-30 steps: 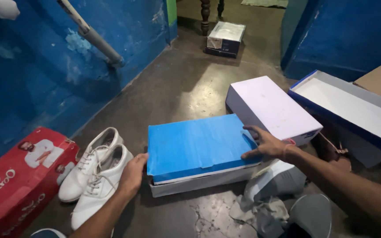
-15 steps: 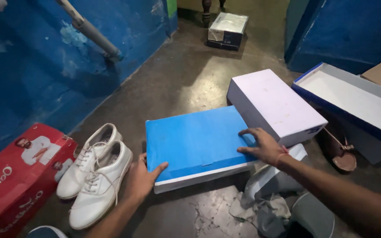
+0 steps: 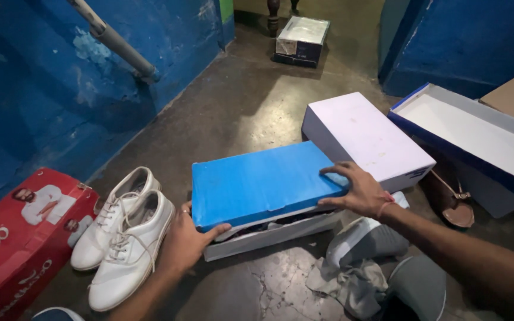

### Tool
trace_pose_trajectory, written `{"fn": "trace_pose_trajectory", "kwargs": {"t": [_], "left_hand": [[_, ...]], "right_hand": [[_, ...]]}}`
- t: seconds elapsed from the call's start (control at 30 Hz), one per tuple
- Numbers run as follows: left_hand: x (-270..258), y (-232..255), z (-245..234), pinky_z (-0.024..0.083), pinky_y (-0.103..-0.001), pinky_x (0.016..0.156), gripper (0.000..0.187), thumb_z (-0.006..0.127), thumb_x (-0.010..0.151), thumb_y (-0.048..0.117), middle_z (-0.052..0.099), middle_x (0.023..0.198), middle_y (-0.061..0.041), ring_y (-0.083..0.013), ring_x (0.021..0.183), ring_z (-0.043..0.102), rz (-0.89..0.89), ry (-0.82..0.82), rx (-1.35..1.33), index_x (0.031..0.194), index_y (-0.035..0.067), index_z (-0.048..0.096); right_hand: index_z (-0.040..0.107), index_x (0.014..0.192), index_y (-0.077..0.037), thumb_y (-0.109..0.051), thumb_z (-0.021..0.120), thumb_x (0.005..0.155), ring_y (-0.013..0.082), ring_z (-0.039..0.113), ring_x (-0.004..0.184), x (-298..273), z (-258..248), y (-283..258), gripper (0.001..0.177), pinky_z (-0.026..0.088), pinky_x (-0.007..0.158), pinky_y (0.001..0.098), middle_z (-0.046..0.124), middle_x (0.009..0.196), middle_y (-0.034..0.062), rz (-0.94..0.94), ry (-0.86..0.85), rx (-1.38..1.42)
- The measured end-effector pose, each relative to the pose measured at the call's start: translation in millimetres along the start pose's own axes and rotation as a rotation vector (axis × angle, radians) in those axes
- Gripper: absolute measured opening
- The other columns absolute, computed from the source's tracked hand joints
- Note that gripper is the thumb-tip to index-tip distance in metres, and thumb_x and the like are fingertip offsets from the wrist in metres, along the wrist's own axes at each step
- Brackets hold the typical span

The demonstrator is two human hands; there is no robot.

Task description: Organize shoes and boxes on the floor, including cleaning boxes with a cloth.

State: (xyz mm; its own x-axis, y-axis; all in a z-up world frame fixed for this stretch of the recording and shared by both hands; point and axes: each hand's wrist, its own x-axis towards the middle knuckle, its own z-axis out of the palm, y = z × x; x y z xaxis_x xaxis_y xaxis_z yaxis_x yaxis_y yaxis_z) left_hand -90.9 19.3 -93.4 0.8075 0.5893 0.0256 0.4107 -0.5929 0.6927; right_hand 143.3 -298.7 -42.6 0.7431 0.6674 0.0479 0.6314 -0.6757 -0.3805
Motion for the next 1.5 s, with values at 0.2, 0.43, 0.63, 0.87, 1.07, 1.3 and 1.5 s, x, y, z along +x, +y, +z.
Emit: {"fn": "trace_pose_trajectory", "kwargs": {"t": [0.2,0.43,0.63,0.87,1.07,1.3,1.5], "left_hand": [[-10.4,-21.1,20.4,0.047,-0.047,0.110,0.093,0.074,0.076,0.068,0.065,0.138,-0.018,-0.0349,0.128,0.062,-0.097,-0.175,0.151,0.143,0.007,0.052],[-25.3,-19.1,9.4,0.029,-0.057,0.109,0.112,0.071,0.080,0.063,0.013,0.172,-0.021,-0.0395,0.148,0.029,0.208,-0.175,0.299,0.166,0.014,0.017],[-22.2,8.3,3.8,0.021,-0.056,0.120,0.082,0.065,0.082,0.069,0.018,0.171,-0.014,-0.0329,0.153,0.019,0.311,-0.135,0.616,0.152,0.029,0.048],[-13.4,35.4,22.5,0.025,-0.062,0.116,0.093,0.066,0.082,0.070,0.013,0.169,-0.014,-0.0329,0.155,0.015,0.165,-0.164,0.496,0.157,0.022,0.038],[28.3,-53.0,91.4,0.034,-0.051,0.115,0.122,0.079,0.077,0.058,0.016,0.165,-0.029,-0.0437,0.148,0.026,0.025,0.125,0.064,0.158,-0.002,0.011],[14.2,-44.3,71.9,0.046,-0.053,0.106,0.119,0.077,0.082,0.050,0.059,0.137,-0.030,-0.0477,0.124,0.061,-0.303,-0.092,-0.034,0.166,0.013,0.002],[5.1,-47.1,74.3,0.047,-0.051,0.109,0.122,0.077,0.081,0.053,0.057,0.141,-0.032,-0.0477,0.127,0.060,-0.269,-0.078,-0.034,0.166,0.009,0.001]], "right_hand": [[0.060,0.141,-0.031,-0.064,0.082,0.070,0.0382,0.050,0.134,-6.2,13.2,1.0,0.081,0.045,0.109,0.0472,0.044,0.150,0.0178,0.016,-0.129,-0.206],[0.071,0.126,-0.027,-0.059,0.074,0.082,0.0387,0.054,0.130,-20.4,16.2,-5.0,0.055,0.048,0.106,0.0452,0.044,0.152,0.0206,-0.119,-0.113,-0.282],[0.073,0.106,-0.012,-0.049,0.073,0.084,0.0334,0.066,0.107,-50.3,12.2,-30.1,0.043,0.054,0.087,0.0459,0.067,0.116,0.0140,-0.422,-0.040,-0.323],[0.059,0.094,-0.008,-0.034,0.076,0.078,0.0335,0.072,0.089,-87.9,95.5,13.4,0.036,0.058,0.074,0.0434,0.073,0.096,0.0159,-0.507,-0.762,-0.686],[0.059,0.096,-0.011,-0.029,0.066,0.086,0.0314,0.075,0.084,-110.9,184.9,92.1,0.021,0.059,0.069,0.0460,0.074,0.091,0.0132,-0.327,-0.771,-0.595],[0.071,0.106,-0.004,-0.023,0.069,0.077,0.0357,0.074,0.088,-93.5,87.5,-30.2,0.035,0.057,0.076,0.0450,0.075,0.093,0.0222,-0.260,-0.815,-0.087],[0.068,0.123,-0.006,-0.037,0.070,0.081,0.0359,0.071,0.099,-12.6,30.4,-52.4,0.053,0.056,0.087,0.0439,0.074,0.108,0.0226,-0.048,-0.006,0.210]]}}
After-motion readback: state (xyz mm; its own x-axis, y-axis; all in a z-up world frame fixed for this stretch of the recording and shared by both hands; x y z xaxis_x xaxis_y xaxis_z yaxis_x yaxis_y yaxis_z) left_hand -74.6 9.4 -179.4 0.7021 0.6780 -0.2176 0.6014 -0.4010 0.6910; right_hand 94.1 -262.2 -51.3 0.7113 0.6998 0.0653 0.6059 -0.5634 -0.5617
